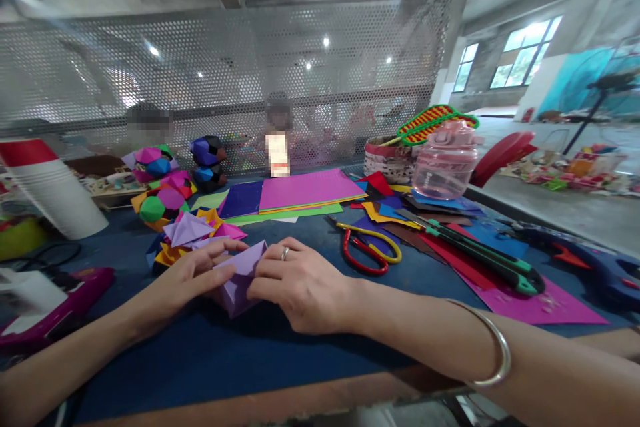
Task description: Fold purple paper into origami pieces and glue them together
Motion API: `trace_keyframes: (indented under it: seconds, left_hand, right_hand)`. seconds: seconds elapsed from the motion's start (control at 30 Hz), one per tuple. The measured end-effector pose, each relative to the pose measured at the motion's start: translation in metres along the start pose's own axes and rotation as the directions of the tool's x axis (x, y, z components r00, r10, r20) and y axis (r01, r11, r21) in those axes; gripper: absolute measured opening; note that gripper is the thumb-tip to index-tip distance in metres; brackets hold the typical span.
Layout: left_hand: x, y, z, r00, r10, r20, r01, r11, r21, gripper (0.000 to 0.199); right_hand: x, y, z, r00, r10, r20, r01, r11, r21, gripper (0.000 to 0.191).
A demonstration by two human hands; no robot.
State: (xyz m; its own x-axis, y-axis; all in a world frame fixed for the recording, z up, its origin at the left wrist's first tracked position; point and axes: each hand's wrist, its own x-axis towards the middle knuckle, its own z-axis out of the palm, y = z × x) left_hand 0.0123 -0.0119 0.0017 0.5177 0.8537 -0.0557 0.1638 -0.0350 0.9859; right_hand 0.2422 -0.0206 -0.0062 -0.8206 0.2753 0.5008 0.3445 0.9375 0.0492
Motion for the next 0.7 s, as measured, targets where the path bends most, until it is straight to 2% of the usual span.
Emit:
trace_keyframes:
  seconds: [0.13,0.2,0.27,0.33,0.4,0.47,0.7]
  left_hand:
    - [0.0018,-0.0022,-0.0016,0.999,-0.036,0.002,0.036,0.998,-0.048,0.049]
    - [0.0024,-0.0036,-0.0020,1.000,-0.025,0.003,0.025,0.998,-0.062,0.049]
    - [0.0028,-0.0046,-0.0022,1.000,-0.018,-0.011,0.017,0.997,-0.073,0.050]
    - [0.0029,-0.0048,-0.0023,1.000,-0.013,-0.024,0.011,0.997,-0.078,0.050]
    - [0.0028,-0.0043,-0.0021,1.000,-0.003,-0.028,0.000,0.996,-0.085,0.050]
    - [0.0027,-0.0034,-0.0017,0.999,0.014,-0.031,-0.016,0.996,-0.090,0.048]
    - [0.0035,-0.0034,0.0011,0.995,0.086,-0.040,-0.088,0.995,-0.051,0.050]
  right_hand:
    - [-0.0006,-0.0004,0.0018,0.983,0.129,-0.127,-0.122,0.991,0.062,0.020]
    - [-0.0006,-0.0008,0.0023,0.949,0.248,-0.194,-0.232,0.967,0.103,0.028]
    - [-0.0006,-0.0004,0.0029,0.904,0.370,-0.213,-0.337,0.925,0.179,0.042]
    - [-0.0006,0.0010,0.0038,0.856,0.498,-0.141,-0.442,0.845,0.300,0.049]
    - [-0.0005,0.0031,0.0047,0.804,0.595,0.009,-0.544,0.728,0.418,0.044]
    - [0.0001,0.0048,0.0057,0.765,0.632,0.128,-0.600,0.627,0.497,0.036]
    - [0.0043,-0.0006,0.0103,0.753,0.617,0.227,-0.596,0.494,0.633,0.019]
